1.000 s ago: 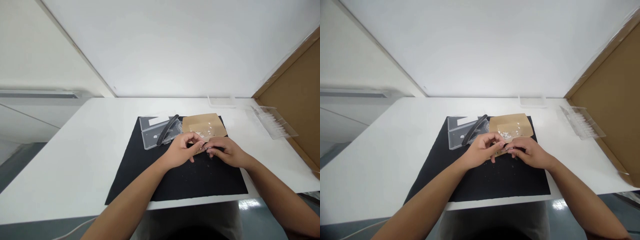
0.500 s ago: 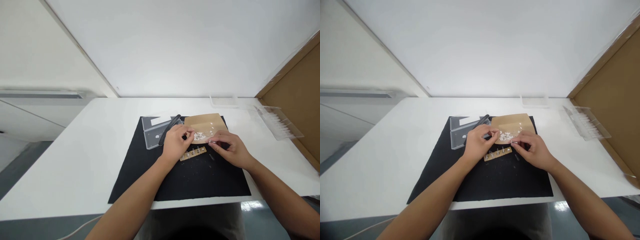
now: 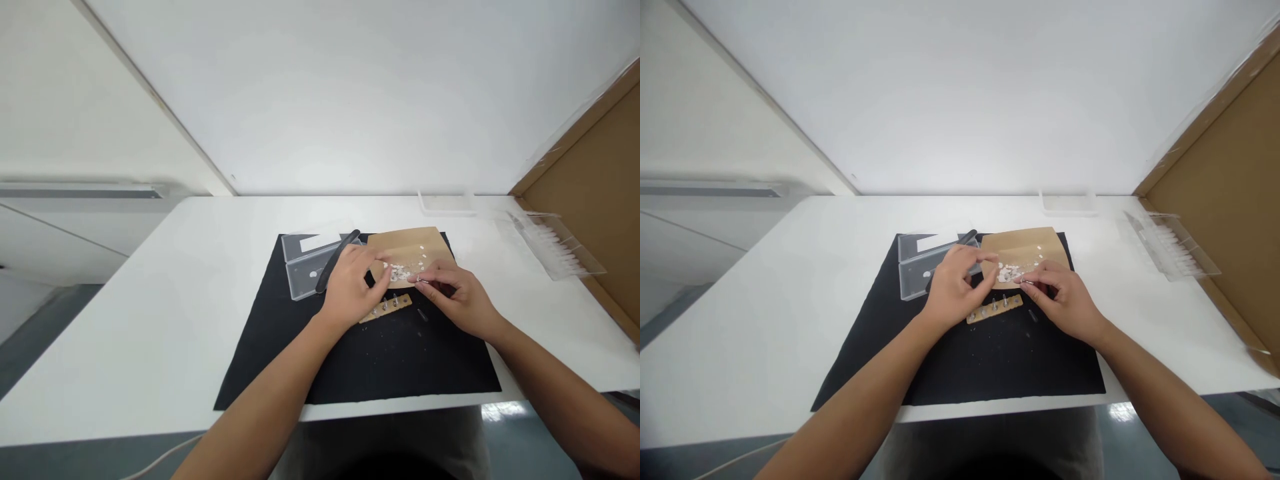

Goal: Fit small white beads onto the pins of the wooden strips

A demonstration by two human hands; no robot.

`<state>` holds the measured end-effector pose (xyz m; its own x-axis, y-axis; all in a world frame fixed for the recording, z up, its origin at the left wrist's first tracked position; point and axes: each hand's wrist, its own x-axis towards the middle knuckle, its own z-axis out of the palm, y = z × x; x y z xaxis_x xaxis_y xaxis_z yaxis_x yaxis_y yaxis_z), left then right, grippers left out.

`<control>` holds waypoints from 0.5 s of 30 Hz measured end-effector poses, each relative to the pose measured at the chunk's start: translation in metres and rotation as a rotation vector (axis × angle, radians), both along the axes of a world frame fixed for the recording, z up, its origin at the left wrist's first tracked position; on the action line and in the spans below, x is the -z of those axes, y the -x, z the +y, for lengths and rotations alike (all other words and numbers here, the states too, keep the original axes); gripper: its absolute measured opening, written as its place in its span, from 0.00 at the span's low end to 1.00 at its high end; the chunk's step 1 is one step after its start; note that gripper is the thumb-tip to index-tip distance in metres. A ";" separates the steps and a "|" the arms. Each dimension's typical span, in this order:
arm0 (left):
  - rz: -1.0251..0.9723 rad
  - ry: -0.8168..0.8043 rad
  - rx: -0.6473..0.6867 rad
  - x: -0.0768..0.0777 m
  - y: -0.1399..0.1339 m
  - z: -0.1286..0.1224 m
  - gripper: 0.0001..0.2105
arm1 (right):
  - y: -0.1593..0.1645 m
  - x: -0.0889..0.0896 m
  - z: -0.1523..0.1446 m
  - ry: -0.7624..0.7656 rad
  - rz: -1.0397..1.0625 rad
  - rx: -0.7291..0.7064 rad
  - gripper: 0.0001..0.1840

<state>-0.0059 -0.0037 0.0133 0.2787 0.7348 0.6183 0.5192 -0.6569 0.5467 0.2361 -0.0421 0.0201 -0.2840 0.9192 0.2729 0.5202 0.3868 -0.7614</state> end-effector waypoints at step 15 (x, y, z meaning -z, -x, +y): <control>-0.069 -0.066 0.391 -0.001 -0.006 -0.005 0.08 | 0.001 0.004 0.000 0.017 0.060 -0.259 0.11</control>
<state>0.0004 -0.0088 0.0141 0.4852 0.5400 0.6878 0.1868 -0.8324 0.5217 0.2354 -0.0418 0.0160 -0.4939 0.8228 0.2811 0.3598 0.4877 -0.7955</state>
